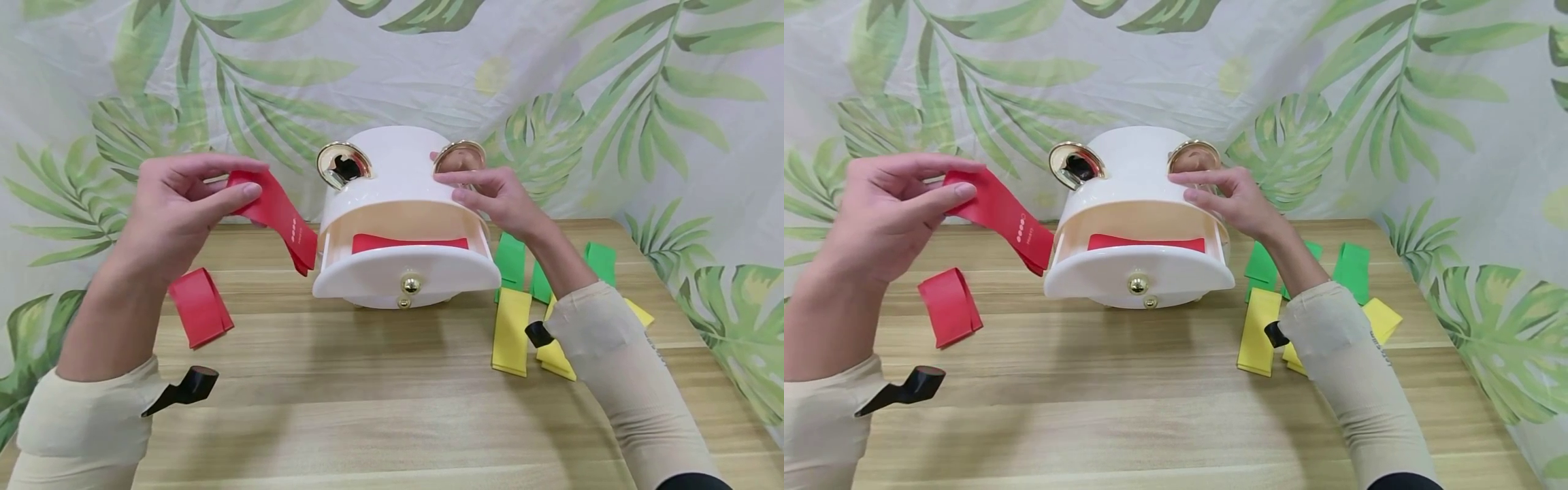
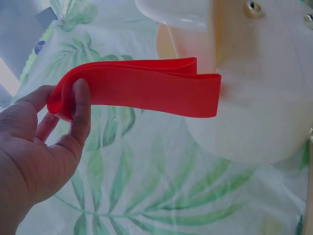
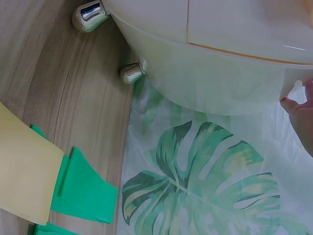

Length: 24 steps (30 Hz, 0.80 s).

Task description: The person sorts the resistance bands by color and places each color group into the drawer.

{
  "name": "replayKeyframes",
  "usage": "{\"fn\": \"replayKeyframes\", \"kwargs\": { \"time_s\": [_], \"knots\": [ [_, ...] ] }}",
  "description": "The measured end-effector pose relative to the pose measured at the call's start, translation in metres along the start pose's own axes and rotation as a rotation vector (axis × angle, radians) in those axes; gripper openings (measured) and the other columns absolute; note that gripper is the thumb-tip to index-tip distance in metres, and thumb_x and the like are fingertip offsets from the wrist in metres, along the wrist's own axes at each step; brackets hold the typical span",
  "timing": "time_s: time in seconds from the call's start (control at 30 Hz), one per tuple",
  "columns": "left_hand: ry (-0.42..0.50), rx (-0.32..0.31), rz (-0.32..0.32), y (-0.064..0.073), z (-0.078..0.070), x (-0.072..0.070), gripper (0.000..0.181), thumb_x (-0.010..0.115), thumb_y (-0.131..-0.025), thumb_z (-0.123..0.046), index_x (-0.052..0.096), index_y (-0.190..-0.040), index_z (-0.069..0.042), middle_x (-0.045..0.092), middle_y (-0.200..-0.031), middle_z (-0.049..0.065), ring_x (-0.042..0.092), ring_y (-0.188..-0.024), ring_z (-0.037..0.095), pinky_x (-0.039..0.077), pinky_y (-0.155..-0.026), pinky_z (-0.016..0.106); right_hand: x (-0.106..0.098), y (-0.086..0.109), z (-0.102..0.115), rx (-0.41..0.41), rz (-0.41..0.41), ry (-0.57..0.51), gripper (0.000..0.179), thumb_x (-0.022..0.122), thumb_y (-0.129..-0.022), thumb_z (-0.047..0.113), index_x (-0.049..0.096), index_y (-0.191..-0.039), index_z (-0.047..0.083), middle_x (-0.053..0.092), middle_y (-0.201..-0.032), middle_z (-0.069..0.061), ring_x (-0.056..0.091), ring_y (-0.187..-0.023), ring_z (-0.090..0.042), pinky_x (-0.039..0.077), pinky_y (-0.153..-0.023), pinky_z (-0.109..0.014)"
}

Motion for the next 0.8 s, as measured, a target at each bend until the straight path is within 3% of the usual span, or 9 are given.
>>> {"fn": "replayKeyframes", "kwargs": {
  "time_s": [0.13,0.33,0.5,0.67,0.8],
  "knots": [
    [0.061,0.055,0.049,-0.004,-0.006,0.009,0.027,0.055,-0.089,0.027,0.066,-0.114,0.023,0.074,-0.096,0.020,0.073,-0.075,0.021,0.061,-0.076,0.027,0.001,0.000,-0.001,-0.006,0.002,-0.001,0.031,0.061,-0.096,-0.002,0.070,-0.126,-0.006,0.072,-0.128,0.003,0.048,-0.138,-0.022,0.044,-0.106,-0.033],
    [0.010,0.061,0.067,-0.012,-0.017,0.029,0.025,0.054,-0.094,0.021,0.061,-0.117,0.027,0.072,-0.100,0.022,0.071,-0.080,0.021,0.060,-0.080,0.027,0.000,0.000,-0.003,-0.009,-0.003,-0.014,0.031,0.061,-0.096,-0.004,0.072,-0.125,-0.004,0.073,-0.127,0.005,0.048,-0.139,-0.022,0.043,-0.108,-0.034],
    [-0.005,0.068,0.124,-0.024,-0.018,0.049,0.025,0.055,-0.094,0.021,0.062,-0.117,0.026,0.069,-0.105,0.028,0.074,-0.078,0.025,0.061,-0.082,0.031,0.000,-0.001,-0.003,-0.004,-0.002,-0.010,0.032,0.061,-0.096,-0.003,0.073,-0.125,-0.001,0.073,-0.126,0.004,0.049,-0.137,-0.022,0.045,-0.105,-0.033],
    [0.003,0.045,0.200,-0.038,-0.014,0.071,0.022,0.061,-0.093,0.018,0.068,-0.113,0.019,0.067,-0.102,0.024,0.075,-0.075,0.029,0.060,-0.082,0.034,0.000,-0.001,-0.003,0.008,-0.005,-0.003,0.031,0.061,-0.097,-0.002,0.072,-0.126,-0.003,0.073,-0.126,0.006,0.049,-0.135,-0.021,0.047,-0.102,-0.031],
    [-0.039,-0.009,0.215,-0.045,-0.011,0.091,0.019,0.068,-0.092,0.013,0.073,-0.110,0.011,0.069,-0.098,0.021,0.073,-0.075,0.027,0.060,-0.077,0.033,0.000,-0.001,-0.003,0.012,-0.004,0.002,0.031,0.060,-0.097,-0.003,0.070,-0.126,-0.006,0.072,-0.128,0.002,0.051,-0.133,-0.022,0.049,-0.100,-0.031]
  ]
}}
Point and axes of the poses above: each hand's wrist, its own y-axis away from the middle knuckle, its own x-axis out of the palm, z = x × y, the point moved 2 cm from there along -y, towards the middle knuckle
